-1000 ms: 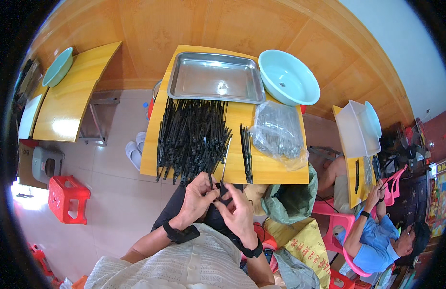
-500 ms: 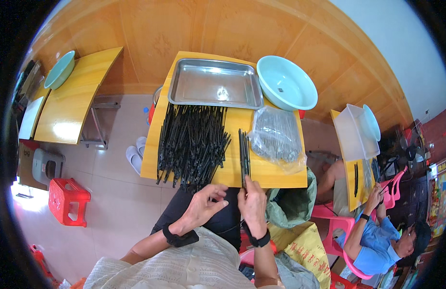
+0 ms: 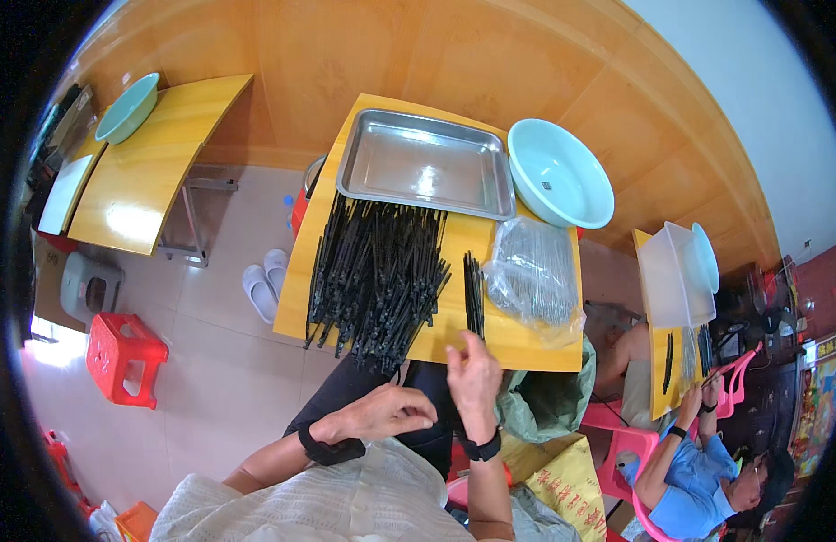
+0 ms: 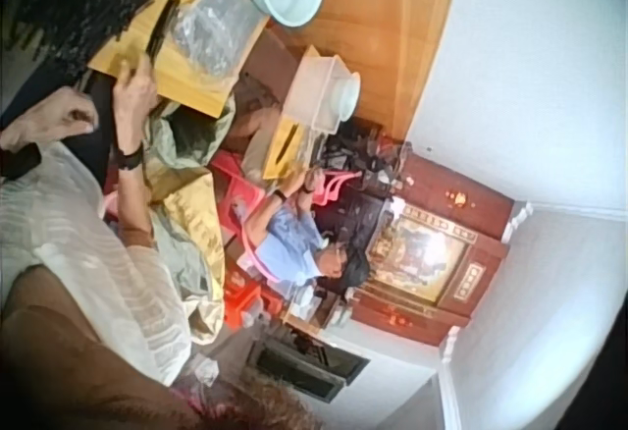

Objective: The recorder is sorting, counting, and bundling black cable ties, then placing them into a woven bag.

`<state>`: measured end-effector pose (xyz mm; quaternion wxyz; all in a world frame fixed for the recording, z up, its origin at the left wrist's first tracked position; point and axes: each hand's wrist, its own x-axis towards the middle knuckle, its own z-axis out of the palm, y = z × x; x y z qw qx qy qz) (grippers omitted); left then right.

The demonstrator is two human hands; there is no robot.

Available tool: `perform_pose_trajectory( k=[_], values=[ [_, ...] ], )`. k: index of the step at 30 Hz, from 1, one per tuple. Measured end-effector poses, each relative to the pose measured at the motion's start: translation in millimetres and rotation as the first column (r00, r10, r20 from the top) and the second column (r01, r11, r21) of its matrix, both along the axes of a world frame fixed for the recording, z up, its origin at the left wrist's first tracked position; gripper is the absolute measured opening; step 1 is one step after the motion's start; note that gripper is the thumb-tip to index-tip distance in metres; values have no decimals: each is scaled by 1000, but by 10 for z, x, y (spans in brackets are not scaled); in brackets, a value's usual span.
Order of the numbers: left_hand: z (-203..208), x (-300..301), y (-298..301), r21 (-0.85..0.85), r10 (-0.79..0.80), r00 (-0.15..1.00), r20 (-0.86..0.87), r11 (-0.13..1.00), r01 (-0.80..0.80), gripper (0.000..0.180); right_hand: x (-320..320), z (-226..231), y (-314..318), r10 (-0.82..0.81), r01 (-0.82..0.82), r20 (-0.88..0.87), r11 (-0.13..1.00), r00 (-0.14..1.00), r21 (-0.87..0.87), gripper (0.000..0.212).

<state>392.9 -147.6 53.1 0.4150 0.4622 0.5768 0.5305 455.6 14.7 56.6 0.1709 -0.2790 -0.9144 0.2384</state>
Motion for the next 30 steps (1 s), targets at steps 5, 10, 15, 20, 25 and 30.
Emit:
perform_pose_trajectory(
  k=[5, 10, 15, 20, 25, 30],
  values=[
    [30, -23, -22, -13, -229, 971, -61, 973, 229, 19, -181, -294, -260, -91, -27, -150, 768, 985, -639, 32],
    [40, -52, -43, -51, -256, 963, -90, 966, 252, 17, -391, -317, -255, -180, -22, -163, 603, 970, -797, 32],
    [-24, -84, -58, -16, -202, 979, -9, 979, 202, 17, -400, -309, -224, -245, -24, -123, 369, 962, -929, 26],
    [10, -114, -55, -36, -183, 983, -7, 983, 183, 17, -429, -314, -211, -229, 4, -77, 334, 970, -942, 11],
    [22, -111, -62, -35, -159, 987, 4, 987, 159, 17, -390, -375, -147, -247, 34, -61, 362, 967, -932, 8],
    [-5, -134, -83, -47, -140, 990, 24, 989, 141, 17, -380, -350, -146, -244, 83, -59, 534, 968, -842, 8]
  ],
)
